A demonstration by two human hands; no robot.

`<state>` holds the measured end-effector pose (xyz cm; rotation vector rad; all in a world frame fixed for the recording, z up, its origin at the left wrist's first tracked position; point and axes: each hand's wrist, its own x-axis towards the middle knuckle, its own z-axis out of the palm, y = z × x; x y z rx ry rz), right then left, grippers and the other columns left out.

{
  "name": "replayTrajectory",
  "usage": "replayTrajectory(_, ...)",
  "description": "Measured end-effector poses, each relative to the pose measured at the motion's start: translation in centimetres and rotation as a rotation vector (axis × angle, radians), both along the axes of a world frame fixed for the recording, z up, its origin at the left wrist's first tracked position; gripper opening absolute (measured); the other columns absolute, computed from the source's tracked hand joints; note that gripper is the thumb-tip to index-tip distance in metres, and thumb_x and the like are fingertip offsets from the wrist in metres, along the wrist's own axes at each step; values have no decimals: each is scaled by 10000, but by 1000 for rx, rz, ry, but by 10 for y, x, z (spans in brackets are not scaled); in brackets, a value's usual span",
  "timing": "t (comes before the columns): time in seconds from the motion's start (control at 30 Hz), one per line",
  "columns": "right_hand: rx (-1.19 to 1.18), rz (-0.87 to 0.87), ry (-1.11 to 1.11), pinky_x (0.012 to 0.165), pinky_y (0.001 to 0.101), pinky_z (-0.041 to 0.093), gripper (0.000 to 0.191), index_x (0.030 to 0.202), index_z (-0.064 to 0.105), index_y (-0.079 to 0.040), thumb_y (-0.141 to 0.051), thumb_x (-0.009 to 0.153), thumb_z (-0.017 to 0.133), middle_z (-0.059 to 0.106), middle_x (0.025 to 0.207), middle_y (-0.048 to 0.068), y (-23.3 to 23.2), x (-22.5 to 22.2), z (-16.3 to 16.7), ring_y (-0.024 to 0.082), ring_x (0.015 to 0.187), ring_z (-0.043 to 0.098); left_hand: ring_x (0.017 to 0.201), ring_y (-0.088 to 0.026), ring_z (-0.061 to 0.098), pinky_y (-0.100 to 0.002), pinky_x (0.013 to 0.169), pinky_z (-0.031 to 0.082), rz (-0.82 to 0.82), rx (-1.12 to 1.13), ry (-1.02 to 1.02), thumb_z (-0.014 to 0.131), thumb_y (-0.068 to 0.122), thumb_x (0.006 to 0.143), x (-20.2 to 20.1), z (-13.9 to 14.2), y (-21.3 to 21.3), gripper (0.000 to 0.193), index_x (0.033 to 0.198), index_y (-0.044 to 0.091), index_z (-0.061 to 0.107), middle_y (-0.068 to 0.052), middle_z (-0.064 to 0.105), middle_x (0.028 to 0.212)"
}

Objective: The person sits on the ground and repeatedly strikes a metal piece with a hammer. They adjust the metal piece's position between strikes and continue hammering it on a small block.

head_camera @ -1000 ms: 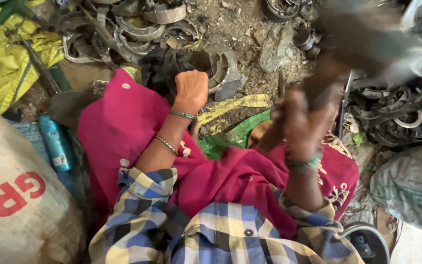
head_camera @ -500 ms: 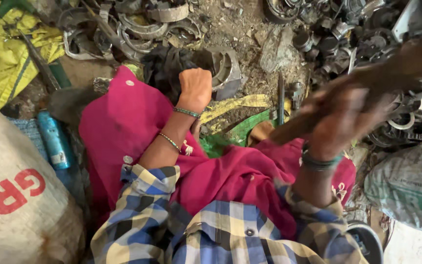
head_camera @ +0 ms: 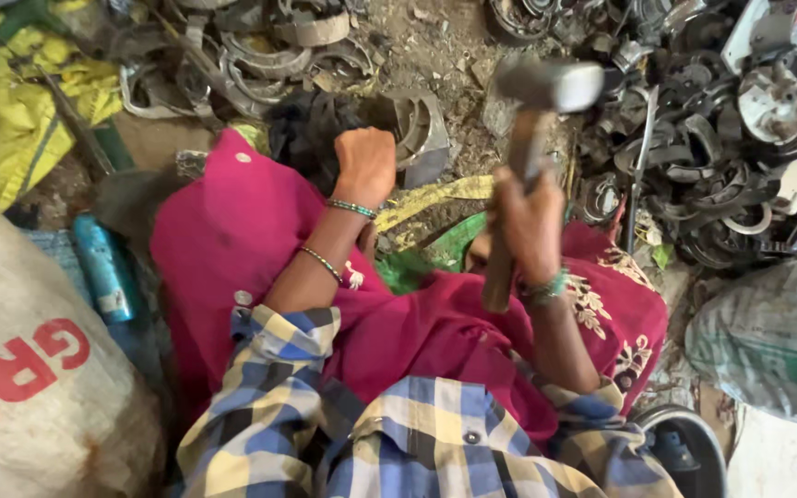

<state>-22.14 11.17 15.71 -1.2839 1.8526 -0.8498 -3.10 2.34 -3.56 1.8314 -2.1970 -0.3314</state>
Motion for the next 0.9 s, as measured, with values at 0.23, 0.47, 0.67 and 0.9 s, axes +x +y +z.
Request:
replayTrajectory(0.23,-1054,278,-294,450,313,517,291,1340,527,-113,-275,1103,572,676,895,186,-55,-39,80,166,537,657,703,-285,760,-430,524,541,32,16,7,647,151,831,1,-8,-1,188,726,144,803,-140,744,730)
replayTrajectory(0.47,272,295,461,461,315,537,314,1170,557,7,-294,1093,514,672,769,77,-26,6,-61,146,555,630,726,-291,762,-431,522,545,25,71,3,643,140,837,-2,-7,-2,188,747,155,807,-126,752,743)
replayTrajectory(0.67,24,-7,49,461,291,545,200,1114,530,-21,-185,1019,593,659,761,99,10,-6,-21,146,549,640,721,-293,764,-428,533,550,25,9,13,654,151,839,2,-2,-3,177,754,138,808,-150,749,749)
replayTrajectory(0.9,-1034,222,-205,470,317,530,360,1317,510,-47,-351,1124,492,679,819,159,-39,-53,81,180,544,639,725,-300,757,-433,542,543,5,18,7,651,137,821,4,2,3,172,728,128,796,-152,740,737)
